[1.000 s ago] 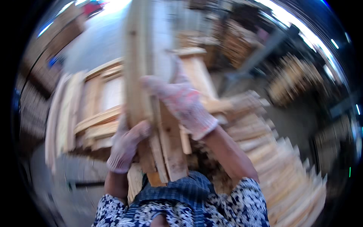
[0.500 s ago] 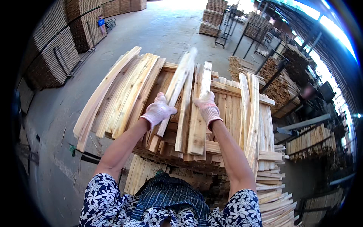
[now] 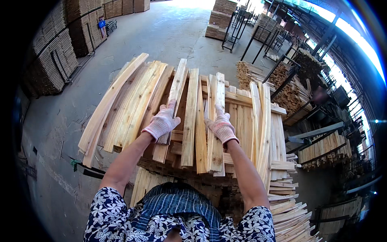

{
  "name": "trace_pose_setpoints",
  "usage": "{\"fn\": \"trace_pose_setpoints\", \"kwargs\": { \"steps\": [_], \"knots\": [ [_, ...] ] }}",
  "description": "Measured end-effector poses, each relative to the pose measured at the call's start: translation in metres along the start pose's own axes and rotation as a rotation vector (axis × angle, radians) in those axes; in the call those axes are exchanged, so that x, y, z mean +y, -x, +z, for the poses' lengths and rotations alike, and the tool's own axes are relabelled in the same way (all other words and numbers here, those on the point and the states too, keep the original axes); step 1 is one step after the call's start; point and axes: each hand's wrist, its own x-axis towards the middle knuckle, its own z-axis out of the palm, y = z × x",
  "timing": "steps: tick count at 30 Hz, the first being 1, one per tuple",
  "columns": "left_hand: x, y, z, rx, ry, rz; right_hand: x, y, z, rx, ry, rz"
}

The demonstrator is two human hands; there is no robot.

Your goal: The person repeatedly picks up small stacks of wooden planks from a nearby pile and places them onto a larger, growing stack on a metal rack. The person wears gloves and handles the planks by hand, aligning them as they are added to the stack.

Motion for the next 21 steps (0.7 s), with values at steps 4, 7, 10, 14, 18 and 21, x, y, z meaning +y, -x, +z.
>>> {"fn": "trace_pose_setpoints", "kwargs": {
  "steps": [4,7,10,14,18,21],
  "knots": [
    [-0.015,0.012,-0.021,0.187,0.051,0.173,-0.018,-0.004,-0.014,-0.091,0.111,0.150],
    [-0.028,0.021,-0.031,0.249,-0.275,0.080,-0.005,-0.008,-0.011,-0.033,0.146,0.056],
    [-0.077,0.015,0.003,0.330,-0.576,0.148,-0.003,-0.010,-0.006,-0.015,0.146,-0.025],
    [-0.073,0.004,0.018,0.343,-0.476,0.166,0.007,-0.013,0.004,0.005,0.121,-0.070],
    [0.023,0.028,-0.038,0.240,0.022,0.467,0.018,-0.013,-0.005,0.010,0.027,0.011],
    [0.058,0.022,-0.010,0.058,-0.395,0.375,0.020,-0.015,0.005,0.014,0.015,-0.039]
  ]
}}
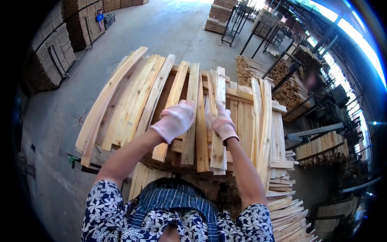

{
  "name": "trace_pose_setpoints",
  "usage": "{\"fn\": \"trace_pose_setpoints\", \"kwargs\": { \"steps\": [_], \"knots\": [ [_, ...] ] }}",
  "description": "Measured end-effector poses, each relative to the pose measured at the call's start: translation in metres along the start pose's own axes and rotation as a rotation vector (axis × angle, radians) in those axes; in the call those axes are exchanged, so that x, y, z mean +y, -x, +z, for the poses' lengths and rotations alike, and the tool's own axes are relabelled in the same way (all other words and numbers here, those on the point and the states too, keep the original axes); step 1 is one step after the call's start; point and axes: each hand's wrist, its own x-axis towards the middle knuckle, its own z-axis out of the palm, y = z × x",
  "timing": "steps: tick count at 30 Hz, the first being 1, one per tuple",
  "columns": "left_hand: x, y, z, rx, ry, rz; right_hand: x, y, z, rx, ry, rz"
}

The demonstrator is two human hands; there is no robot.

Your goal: The person repeatedly picks up small stacks of wooden planks from a nearby pile and places them onto a larger, growing stack on a metal rack. The person wears gloves and handles the planks by hand, aligning them as they are added to the stack.

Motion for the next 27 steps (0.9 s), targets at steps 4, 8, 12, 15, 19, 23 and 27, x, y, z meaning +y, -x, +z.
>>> {"fn": "trace_pose_setpoints", "kwargs": {
  "steps": [4,8,12,15,19,23,27],
  "knots": [
    [0.018,-0.034,0.050,0.016,0.068,-0.073,-0.007,0.004,-0.006,-0.002,-0.025,-0.020],
    [0.023,-0.052,0.046,0.041,0.265,-0.136,0.007,-0.002,-0.001,0.016,-0.080,-0.068],
    [0.014,-0.058,0.052,0.095,0.260,-0.001,-0.007,-0.011,0.006,0.033,-0.143,-0.065],
    [0.008,-0.043,0.047,0.194,0.269,0.077,-0.010,-0.021,0.029,0.026,-0.143,-0.099],
    [-0.061,-0.022,-0.009,0.231,-0.136,-0.012,-0.020,-0.016,0.027,0.064,-0.135,-0.134],
    [-0.159,0.010,0.020,0.083,0.057,-0.266,-0.077,-0.015,0.049,-0.020,-0.146,-0.140],
    [-0.151,0.008,0.009,-0.106,0.147,-0.332,-0.109,-0.031,0.102,-0.055,-0.022,-0.069]
  ]
}}
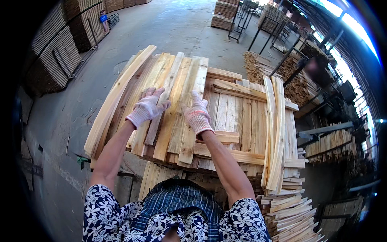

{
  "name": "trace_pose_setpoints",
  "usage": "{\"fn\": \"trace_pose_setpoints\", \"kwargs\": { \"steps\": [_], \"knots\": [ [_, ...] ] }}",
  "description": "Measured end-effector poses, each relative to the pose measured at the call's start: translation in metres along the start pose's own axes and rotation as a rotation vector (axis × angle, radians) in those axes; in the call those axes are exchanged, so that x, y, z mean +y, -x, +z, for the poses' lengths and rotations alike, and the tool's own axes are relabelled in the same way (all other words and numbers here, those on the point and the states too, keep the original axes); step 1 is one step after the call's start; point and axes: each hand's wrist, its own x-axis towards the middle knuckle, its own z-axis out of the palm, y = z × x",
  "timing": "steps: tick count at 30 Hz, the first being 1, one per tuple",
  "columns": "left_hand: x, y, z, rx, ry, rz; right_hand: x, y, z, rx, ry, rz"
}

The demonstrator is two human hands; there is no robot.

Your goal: The person repeatedly picks up small stacks of wooden planks from a nearby pile and places them onto a larger, growing stack on a metal rack. The person wears gloves and handles the planks by hand, aligning them as they are added to the stack.

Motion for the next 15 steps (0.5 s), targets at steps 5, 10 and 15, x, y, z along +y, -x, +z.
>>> {"fn": "trace_pose_setpoints", "kwargs": {
  "steps": [5,10,15],
  "knots": [
    [0.004,0.004,-0.003,-0.067,-0.167,0.080,0.022,0.032,-0.043,0.175,-0.280,-0.062],
    [-0.007,-0.002,0.010,0.008,0.083,0.275,0.084,0.028,-0.019,0.238,0.666,-0.534],
    [0.035,-0.019,-0.002,0.027,-0.219,0.148,0.057,0.000,-0.012,0.063,0.741,-0.530]
  ]
}}
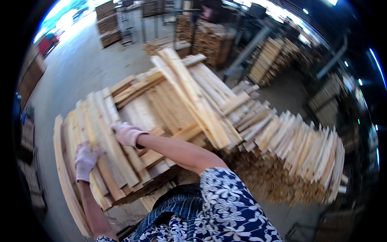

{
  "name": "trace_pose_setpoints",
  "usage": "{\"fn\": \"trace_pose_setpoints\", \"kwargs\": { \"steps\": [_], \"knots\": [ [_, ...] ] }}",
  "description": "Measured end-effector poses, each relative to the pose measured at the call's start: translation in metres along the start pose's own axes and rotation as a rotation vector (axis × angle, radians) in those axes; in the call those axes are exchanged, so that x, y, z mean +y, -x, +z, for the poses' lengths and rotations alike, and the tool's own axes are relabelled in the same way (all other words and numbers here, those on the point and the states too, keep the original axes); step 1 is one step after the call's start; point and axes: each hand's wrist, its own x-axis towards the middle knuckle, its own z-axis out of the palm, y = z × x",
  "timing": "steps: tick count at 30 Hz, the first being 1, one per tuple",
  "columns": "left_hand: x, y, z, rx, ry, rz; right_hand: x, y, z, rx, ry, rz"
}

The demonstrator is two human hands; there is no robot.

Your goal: The person repeatedly picks up small stacks of wooden planks from a nearby pile and places them onto a larger, growing stack on a metal rack. The person wears gloves and handles the planks by hand, aligning them as they are added to the stack.

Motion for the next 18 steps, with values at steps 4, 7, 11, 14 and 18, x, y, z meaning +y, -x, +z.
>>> {"fn": "trace_pose_setpoints", "kwargs": {
  "steps": [4,7,11,14,18],
  "knots": [
    [0.077,-0.015,-0.002,0.122,0.636,0.421,0.055,0.091,-0.121,0.048,-0.604,0.225],
    [0.166,-0.009,-0.015,-0.213,1.054,0.541,0.119,0.206,-0.183,0.232,-0.541,0.336],
    [0.289,0.003,-0.020,-0.314,1.046,0.675,0.233,0.359,-0.143,0.672,-0.383,0.571],
    [0.422,0.012,-0.028,-0.457,0.938,0.848,0.301,0.492,-0.043,0.775,-0.675,1.050],
    [0.632,-0.004,-0.013,-0.619,0.400,1.205,0.296,0.612,0.174,0.449,-0.842,1.609]
  ]
}}
